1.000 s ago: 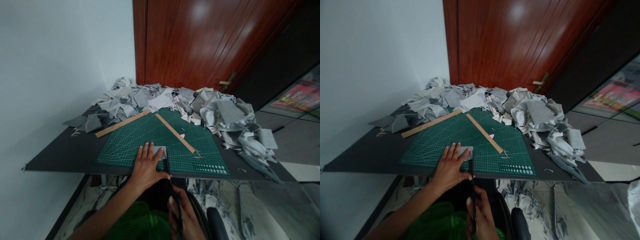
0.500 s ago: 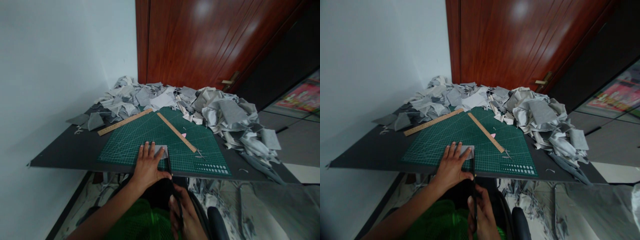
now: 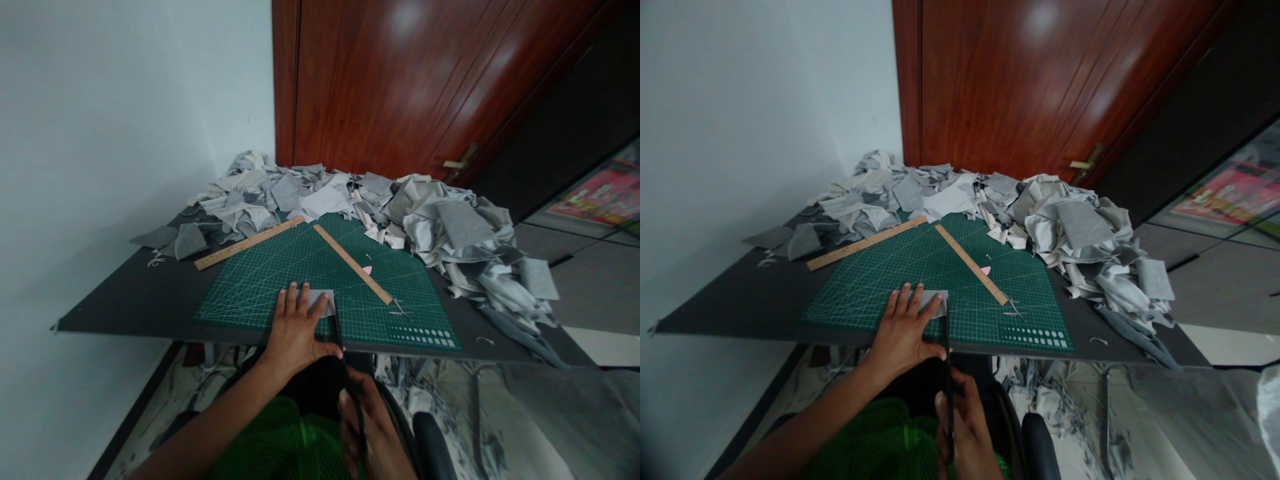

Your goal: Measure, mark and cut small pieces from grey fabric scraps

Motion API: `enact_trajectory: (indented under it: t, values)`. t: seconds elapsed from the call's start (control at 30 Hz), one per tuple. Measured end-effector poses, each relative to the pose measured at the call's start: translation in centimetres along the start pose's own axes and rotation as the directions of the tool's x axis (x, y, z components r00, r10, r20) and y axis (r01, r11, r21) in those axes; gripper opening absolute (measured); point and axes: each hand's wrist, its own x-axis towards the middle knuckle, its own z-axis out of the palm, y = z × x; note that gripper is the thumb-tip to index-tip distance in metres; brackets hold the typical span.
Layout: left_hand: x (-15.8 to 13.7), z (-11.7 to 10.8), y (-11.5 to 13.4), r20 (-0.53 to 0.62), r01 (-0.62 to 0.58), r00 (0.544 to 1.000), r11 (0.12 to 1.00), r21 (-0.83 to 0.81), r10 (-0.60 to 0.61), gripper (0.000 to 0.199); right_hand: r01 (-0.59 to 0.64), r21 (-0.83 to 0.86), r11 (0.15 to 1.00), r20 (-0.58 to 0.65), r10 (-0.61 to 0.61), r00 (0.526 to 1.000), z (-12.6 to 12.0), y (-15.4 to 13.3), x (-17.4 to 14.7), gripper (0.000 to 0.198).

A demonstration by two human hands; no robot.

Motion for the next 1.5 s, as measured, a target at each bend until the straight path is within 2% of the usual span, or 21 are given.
enact_trajectory:
  t: [0.87, 1.3, 1.5]
  values:
    - [-0.07, 0.41, -0.10, -0.005, -0.009, 1.000, 1.000, 0.005, 0.009, 0.121, 0.018, -0.002, 1.000, 0.007, -0.018, 1.000, -0.16, 0.42, -0.35, 0.077]
    - [0.02, 0.06, 0.03, 0.009, 0.000, 1.000, 1.000, -0.006, 0.000, 0.124, 0.020, -0.002, 1.000, -0.039, -0.020, 0.999, 0.16, 0.36, -0.50, 0.079]
    - [-0.03, 0.48, -0.02, -0.007, -0.001, 1.000, 1.000, 0.004, 0.001, 0.121, 0.016, -0.022, 1.000, -0.015, -0.016, 1.000, 0.10, 0.18, -0.49, 0.079]
